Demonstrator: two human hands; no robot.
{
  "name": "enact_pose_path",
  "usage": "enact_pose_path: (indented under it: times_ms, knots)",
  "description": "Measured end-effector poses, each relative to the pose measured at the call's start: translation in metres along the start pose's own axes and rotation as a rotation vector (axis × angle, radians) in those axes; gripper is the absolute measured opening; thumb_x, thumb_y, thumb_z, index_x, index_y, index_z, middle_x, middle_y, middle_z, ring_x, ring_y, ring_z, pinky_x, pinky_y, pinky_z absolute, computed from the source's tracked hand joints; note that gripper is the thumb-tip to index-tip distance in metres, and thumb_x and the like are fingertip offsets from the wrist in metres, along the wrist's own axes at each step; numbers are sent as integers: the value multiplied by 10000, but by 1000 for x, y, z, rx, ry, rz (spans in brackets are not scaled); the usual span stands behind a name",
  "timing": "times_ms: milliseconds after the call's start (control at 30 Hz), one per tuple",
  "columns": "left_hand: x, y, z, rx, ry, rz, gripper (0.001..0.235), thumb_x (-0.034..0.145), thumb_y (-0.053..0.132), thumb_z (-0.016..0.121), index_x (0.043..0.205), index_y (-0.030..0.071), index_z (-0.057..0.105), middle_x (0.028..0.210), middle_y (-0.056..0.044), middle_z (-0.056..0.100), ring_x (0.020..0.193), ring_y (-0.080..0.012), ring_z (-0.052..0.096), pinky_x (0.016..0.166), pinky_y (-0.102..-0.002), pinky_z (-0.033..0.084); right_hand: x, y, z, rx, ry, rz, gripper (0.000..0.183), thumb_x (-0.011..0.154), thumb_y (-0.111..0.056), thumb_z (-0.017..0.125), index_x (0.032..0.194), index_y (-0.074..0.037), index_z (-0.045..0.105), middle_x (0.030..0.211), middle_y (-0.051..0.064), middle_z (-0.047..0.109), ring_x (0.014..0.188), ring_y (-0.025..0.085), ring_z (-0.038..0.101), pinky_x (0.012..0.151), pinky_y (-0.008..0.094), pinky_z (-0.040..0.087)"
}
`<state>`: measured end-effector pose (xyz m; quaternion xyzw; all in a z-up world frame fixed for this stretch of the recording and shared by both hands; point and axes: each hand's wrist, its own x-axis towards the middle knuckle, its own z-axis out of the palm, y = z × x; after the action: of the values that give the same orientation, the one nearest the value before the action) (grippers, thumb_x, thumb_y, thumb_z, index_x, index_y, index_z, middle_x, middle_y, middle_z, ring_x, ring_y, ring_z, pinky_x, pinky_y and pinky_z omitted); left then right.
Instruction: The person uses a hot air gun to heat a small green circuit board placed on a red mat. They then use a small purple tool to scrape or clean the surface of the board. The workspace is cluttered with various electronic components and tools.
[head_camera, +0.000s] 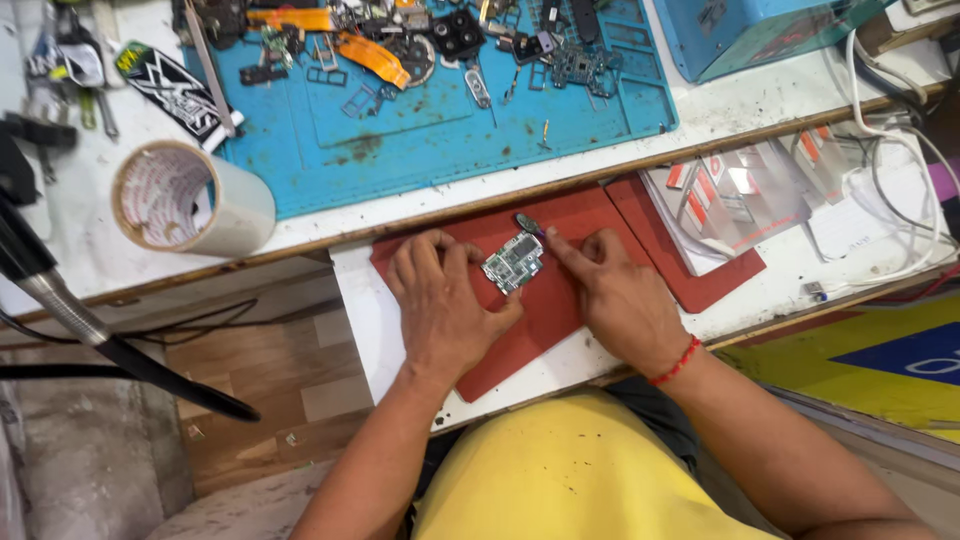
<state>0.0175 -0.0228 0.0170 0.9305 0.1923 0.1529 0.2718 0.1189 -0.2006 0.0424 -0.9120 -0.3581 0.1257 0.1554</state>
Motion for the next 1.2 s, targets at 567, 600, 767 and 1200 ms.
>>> enact_pose_path:
  times_ms: [567,600,767,1200]
  knots:
    - [-1,-19,-2,-157,19,85,524,626,334,974,1021,114,710,1168,-79,557,1191,-337,449,1041,-508,333,-26,-5,4,-24,-150,-135,727,824,30,498,1507,-218,523,1119,171,555,669,384,659,586,468,562]
    - [2,-19,-4,-151,18,89,553,600,340,976,1027,112,709,1168,-79,561,1191,-337,452,1040,-514,326,-30,-11,4,-43,-244,-120,785,778,40,495,1516,-230,521,1131,184,548,642,387,659,570,471,565]
    - [1,-22,-1,-165,15,62,591,634,322,971,1121,125,700,1221,-76,558,1217,-306,466,1071,-483,341,-13,-16,15,34,-95,-188,694,829,62,490,1491,-145,514,1168,220,546,761,418,657,648,499,548]
    - [-3,-23,2,-180,47,103,521,655,363,974,1041,113,727,1199,-71,553,1190,-310,464,1063,-493,352,-2,-3,5,-44,26,-145,572,921,3,537,1453,-201,588,1050,159,584,702,364,653,586,466,544]
